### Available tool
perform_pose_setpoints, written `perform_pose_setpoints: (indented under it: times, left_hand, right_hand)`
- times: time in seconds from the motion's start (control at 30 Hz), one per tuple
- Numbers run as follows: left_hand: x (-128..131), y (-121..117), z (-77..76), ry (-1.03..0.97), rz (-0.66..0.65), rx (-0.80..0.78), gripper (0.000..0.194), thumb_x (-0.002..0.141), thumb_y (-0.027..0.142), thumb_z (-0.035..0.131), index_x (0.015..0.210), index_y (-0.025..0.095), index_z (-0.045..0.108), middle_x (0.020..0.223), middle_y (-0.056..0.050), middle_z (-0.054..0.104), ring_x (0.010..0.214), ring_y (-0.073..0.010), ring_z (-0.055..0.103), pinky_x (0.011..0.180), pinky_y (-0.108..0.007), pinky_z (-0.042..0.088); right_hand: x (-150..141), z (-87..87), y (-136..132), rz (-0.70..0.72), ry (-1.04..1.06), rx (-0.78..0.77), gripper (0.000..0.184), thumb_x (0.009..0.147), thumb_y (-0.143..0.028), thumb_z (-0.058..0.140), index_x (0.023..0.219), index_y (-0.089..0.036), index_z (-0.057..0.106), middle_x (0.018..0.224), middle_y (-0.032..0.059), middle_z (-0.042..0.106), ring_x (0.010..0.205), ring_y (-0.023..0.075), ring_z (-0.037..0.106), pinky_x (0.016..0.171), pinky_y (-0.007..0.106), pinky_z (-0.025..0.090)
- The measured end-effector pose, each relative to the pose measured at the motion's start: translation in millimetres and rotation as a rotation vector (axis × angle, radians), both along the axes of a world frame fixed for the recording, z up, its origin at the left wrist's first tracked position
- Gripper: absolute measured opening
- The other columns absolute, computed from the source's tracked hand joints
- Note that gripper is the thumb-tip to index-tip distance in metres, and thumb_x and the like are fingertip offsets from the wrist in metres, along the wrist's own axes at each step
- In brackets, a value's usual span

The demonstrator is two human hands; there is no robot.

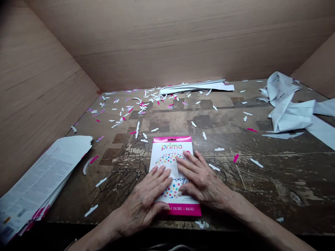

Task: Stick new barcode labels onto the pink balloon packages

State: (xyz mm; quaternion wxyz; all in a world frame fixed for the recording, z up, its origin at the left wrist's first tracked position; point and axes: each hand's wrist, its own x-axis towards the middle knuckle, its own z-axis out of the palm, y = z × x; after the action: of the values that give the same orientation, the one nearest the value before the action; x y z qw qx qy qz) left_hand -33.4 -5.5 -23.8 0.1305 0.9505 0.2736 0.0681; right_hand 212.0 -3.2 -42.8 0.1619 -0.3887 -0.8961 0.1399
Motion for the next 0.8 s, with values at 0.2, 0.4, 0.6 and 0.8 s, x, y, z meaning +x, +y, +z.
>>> perform_pose_setpoints:
  times: [0.2, 0.4, 0.6, 0.8]
  left_hand:
    - [0, 0, -1.2, -0.016, -0.005, 0.049, 0.054, 0.087, 0.043, 0.038, 0.127, 0.005, 0.040, 0.135, -0.018, 0.041, 0.130, -0.0281, 0.026, 0.102, -0.050, 0.034]
    - [-2, -2, -10.1, -0.057, 0.009, 0.077, 0.056, 0.088, 0.041, 0.038, 0.129, 0.003, 0.036, 0.136, -0.019, 0.038, 0.132, -0.0277, 0.020, 0.103, -0.051, 0.032]
    - [-2, -4, -8.4, -0.045, 0.002, 0.057, 0.056, 0.088, 0.039, 0.039, 0.131, 0.005, 0.033, 0.138, -0.019, 0.036, 0.133, -0.0275, 0.017, 0.104, -0.050, 0.030]
    - [-1, 1, -4.7, -0.009, -0.008, 0.036, 0.055, 0.087, 0.040, 0.040, 0.130, 0.006, 0.036, 0.138, -0.018, 0.036, 0.132, -0.0277, 0.019, 0.104, -0.049, 0.030]
  right_hand:
    - [15, 3.4, -7, -0.016, -0.043, 0.018, 0.042, 0.090, -0.031, 0.042, 0.132, -0.023, 0.040, 0.134, 0.0041, 0.042, 0.131, 0.0248, 0.021, 0.107, 0.055, 0.010]
    - [15, -0.2, -5, 0.021, -0.075, -0.033, 0.044, 0.089, -0.035, 0.045, 0.132, -0.024, 0.040, 0.134, 0.0049, 0.043, 0.131, 0.0254, 0.020, 0.106, 0.056, 0.007]
    - [15, 0.4, -4, 0.039, -0.047, -0.039, 0.046, 0.089, -0.033, 0.046, 0.133, -0.024, 0.038, 0.132, 0.0060, 0.045, 0.131, 0.0251, 0.020, 0.106, 0.056, 0.006]
    - [15, -0.7, 3, 0.051, -0.021, -0.097, 0.043, 0.090, -0.034, 0.044, 0.131, -0.024, 0.040, 0.132, 0.0060, 0.045, 0.132, 0.0251, 0.017, 0.105, 0.057, 0.010]
